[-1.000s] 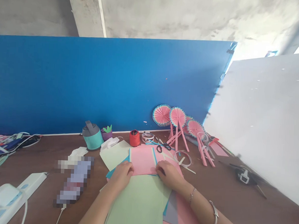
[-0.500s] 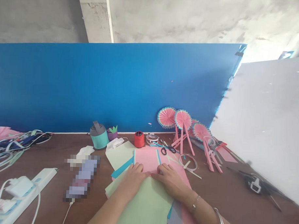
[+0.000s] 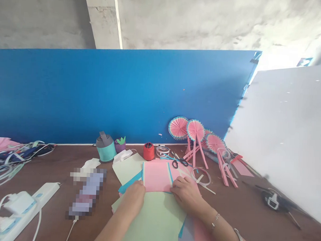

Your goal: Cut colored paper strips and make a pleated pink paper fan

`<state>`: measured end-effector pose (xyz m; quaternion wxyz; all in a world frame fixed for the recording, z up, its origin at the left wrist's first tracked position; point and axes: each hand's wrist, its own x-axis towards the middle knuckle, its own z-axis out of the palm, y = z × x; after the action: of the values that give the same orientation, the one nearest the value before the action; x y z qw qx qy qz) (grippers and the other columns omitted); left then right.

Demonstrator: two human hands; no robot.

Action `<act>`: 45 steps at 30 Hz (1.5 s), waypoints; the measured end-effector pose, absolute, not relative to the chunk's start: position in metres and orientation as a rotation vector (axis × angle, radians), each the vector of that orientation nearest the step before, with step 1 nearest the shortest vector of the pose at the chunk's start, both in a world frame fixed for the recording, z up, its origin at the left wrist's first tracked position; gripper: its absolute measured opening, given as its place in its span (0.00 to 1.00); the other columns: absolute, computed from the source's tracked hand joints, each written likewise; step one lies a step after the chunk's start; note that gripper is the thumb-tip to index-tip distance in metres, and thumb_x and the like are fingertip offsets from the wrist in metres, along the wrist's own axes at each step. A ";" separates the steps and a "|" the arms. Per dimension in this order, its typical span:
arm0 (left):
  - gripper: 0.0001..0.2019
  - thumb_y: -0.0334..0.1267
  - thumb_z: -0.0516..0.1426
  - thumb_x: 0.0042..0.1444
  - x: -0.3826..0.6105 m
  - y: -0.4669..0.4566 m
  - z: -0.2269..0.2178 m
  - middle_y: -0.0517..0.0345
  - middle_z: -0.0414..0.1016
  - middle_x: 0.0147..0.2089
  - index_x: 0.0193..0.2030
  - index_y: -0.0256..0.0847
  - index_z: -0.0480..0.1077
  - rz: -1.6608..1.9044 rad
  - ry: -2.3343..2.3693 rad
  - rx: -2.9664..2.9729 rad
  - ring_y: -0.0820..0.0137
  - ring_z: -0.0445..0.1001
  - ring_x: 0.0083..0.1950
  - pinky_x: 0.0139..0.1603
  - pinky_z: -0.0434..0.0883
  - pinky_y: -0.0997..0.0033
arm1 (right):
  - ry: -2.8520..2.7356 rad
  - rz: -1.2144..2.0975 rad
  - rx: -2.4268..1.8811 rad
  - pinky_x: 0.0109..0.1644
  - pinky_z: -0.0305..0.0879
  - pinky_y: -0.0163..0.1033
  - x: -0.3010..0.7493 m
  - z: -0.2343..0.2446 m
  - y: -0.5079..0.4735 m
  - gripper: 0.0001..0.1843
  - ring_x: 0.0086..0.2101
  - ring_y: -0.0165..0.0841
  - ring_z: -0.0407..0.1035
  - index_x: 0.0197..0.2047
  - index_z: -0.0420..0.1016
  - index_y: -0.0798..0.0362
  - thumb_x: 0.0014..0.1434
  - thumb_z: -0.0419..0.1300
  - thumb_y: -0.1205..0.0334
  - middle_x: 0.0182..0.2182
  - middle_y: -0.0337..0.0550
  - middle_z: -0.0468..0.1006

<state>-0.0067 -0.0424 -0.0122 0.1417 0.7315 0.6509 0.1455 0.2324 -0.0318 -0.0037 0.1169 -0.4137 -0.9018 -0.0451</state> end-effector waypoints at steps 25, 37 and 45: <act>0.17 0.33 0.42 0.61 0.012 -0.047 0.002 0.49 0.69 0.40 0.48 0.38 0.69 1.350 1.803 2.141 0.63 0.68 0.45 0.47 0.65 0.63 | -2.223 -0.372 -0.854 0.46 0.60 0.45 0.217 -0.008 -0.053 0.17 0.45 0.38 0.66 0.53 0.64 0.50 0.61 0.49 0.71 0.43 0.49 0.73; 0.19 0.24 0.44 0.59 0.024 -0.052 -0.010 0.52 0.69 0.39 0.50 0.41 0.69 0.534 1.440 2.649 0.64 0.66 0.41 0.40 0.66 0.65 | -2.478 -0.164 -1.142 0.44 0.52 0.42 0.225 -0.004 -0.041 0.07 0.39 0.35 0.63 0.37 0.73 0.51 0.58 0.55 0.70 0.36 0.42 0.74; 0.10 0.28 0.50 0.55 0.010 -0.050 0.003 0.56 0.73 0.35 0.32 0.41 0.71 0.539 1.478 2.344 0.66 0.69 0.40 0.41 0.64 0.69 | -2.474 0.100 -1.183 0.40 0.53 0.39 0.229 -0.004 -0.043 0.09 0.38 0.35 0.61 0.42 0.72 0.51 0.59 0.55 0.68 0.35 0.43 0.72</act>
<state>0.0100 -0.0499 0.0033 0.1588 0.8198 0.5168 0.1887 0.2289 -0.0434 -0.0041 0.1974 -0.4228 -0.8838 0.0359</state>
